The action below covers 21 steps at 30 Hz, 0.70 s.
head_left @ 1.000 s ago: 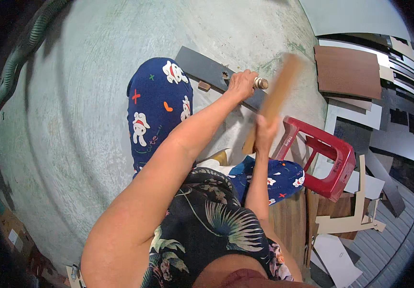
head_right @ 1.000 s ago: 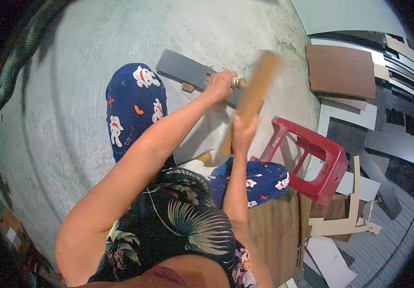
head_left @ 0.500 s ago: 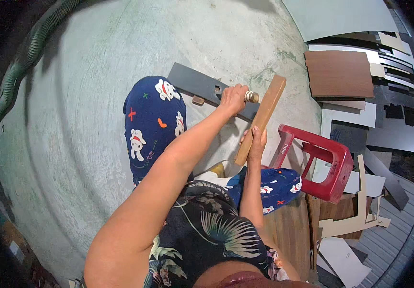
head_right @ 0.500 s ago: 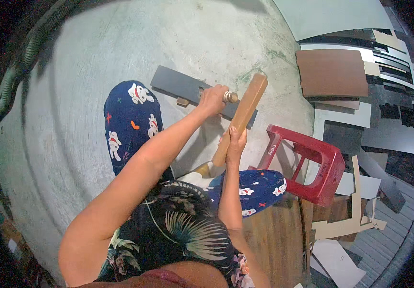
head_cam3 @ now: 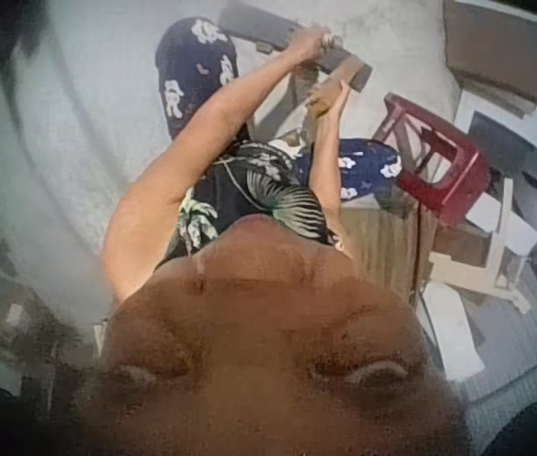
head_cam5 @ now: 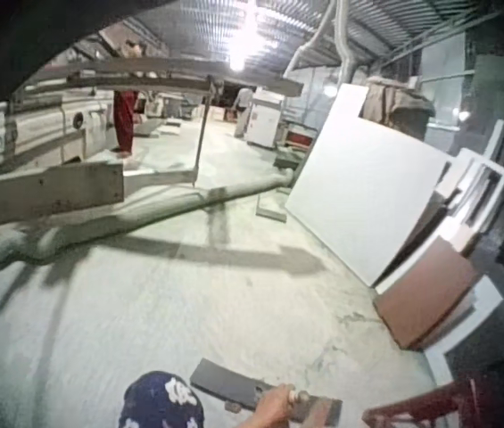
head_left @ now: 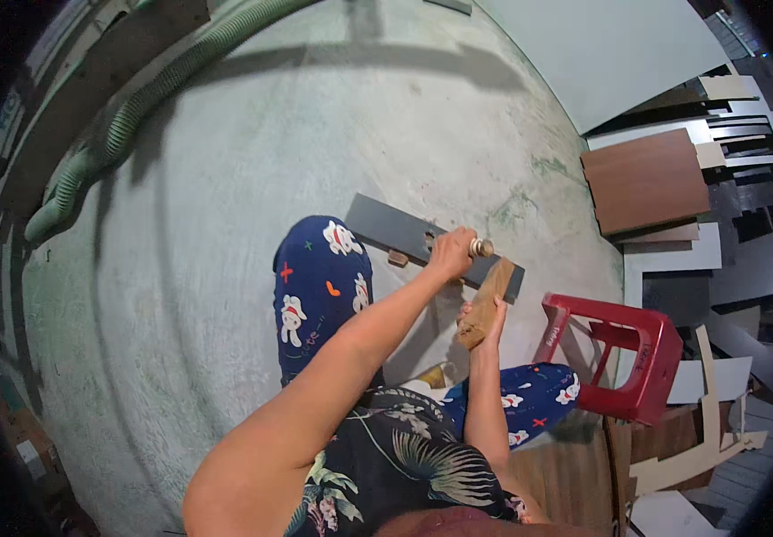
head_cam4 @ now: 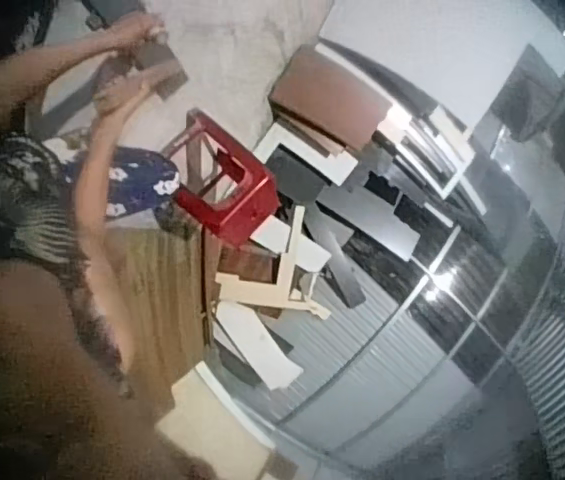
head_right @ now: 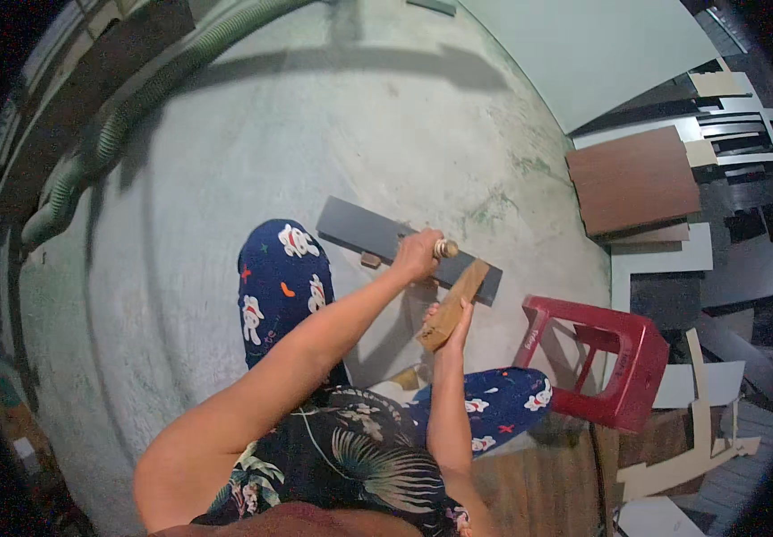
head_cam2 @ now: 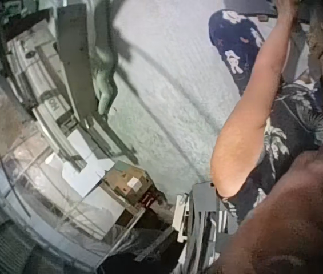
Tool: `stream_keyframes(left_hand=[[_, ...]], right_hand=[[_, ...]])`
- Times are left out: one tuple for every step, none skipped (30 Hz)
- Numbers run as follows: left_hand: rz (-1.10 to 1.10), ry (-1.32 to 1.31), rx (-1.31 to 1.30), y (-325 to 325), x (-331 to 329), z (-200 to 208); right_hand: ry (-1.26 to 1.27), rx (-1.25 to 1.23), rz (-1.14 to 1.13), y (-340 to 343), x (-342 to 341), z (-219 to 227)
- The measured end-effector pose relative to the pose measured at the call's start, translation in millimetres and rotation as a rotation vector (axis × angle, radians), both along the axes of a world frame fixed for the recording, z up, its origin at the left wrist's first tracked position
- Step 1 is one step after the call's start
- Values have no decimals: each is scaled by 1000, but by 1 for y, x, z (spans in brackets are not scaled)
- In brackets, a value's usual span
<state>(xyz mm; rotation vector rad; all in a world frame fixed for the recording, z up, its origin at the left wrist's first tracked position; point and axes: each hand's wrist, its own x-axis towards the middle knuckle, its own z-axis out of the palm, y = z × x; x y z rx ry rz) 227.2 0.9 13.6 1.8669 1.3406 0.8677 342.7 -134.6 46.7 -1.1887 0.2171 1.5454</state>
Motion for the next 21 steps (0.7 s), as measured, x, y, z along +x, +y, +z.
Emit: stream_keyframes(left_hand=[[-18, -9, 2, 0, 1, 2], [-13, 6, 20, -1, 2, 5], [-29, 28, -10, -2, 3, 8], [-39, 54, -42, -2, 2, 9], [-30, 69, -27, -4, 1, 8], [-51, 54, -10, -5, -1, 8], [-72, 37, 6, -8, -2, 7], [-63, 51, 18, -9, -2, 8], [-75, 55, 28, -10, -2, 9], [-91, 58, 35, -11, -2, 10], [-85, 69, 43, -12, -2, 11], [-90, 64, 50, -12, -3, 11], [-101, 56, 58, -13, -3, 13], [-108, 53, 38, -14, -3, 14], [-106, 59, 43, -12, -4, 16], [-110, 60, 41, -12, -5, 15], [-115, 60, 39, -12, -5, 14], [-113, 65, 41, -13, -7, 13], [-115, 56, 47, -13, -7, 13], [-117, 48, 52, -12, -8, 12], [-116, 52, 55, -12, -9, 12]], right_hand=[[13, 19, 5, 1, 4, 0], [14, 9, 7, 1, 7, -2], [16, 0, 10, 1, 8, -5], [-39, 49, -8, 2, 0, -1], [-24, 65, 0, 3, -4, 2], [-35, 71, -20, 4, -7, 5], [-47, 75, -40, 5, -9, 9], [-55, 86, -50, 6, -11, 11], [-41, 98, -41, 7, -12, 14], [-61, 91, -63, 8, -13, 17], [-82, 83, -85, 8, -14, 19], [-70, 131, -83, 8, -15, 17], [-63, 138, -82, 7, -13, 17], [-28, 134, -90, 8, -11, 16], [6, 129, -98, 9, -11, 15], [13, 123, -104, 9, -11, 16], [19, 125, -103, 9, -12, 16], [-4, 131, -98, 10, -14, 16], [-27, 138, -92, 11, -16, 17], [-23, 141, -91, 12, -17, 19], [-25, 130, -96, 12, -18, 21]])
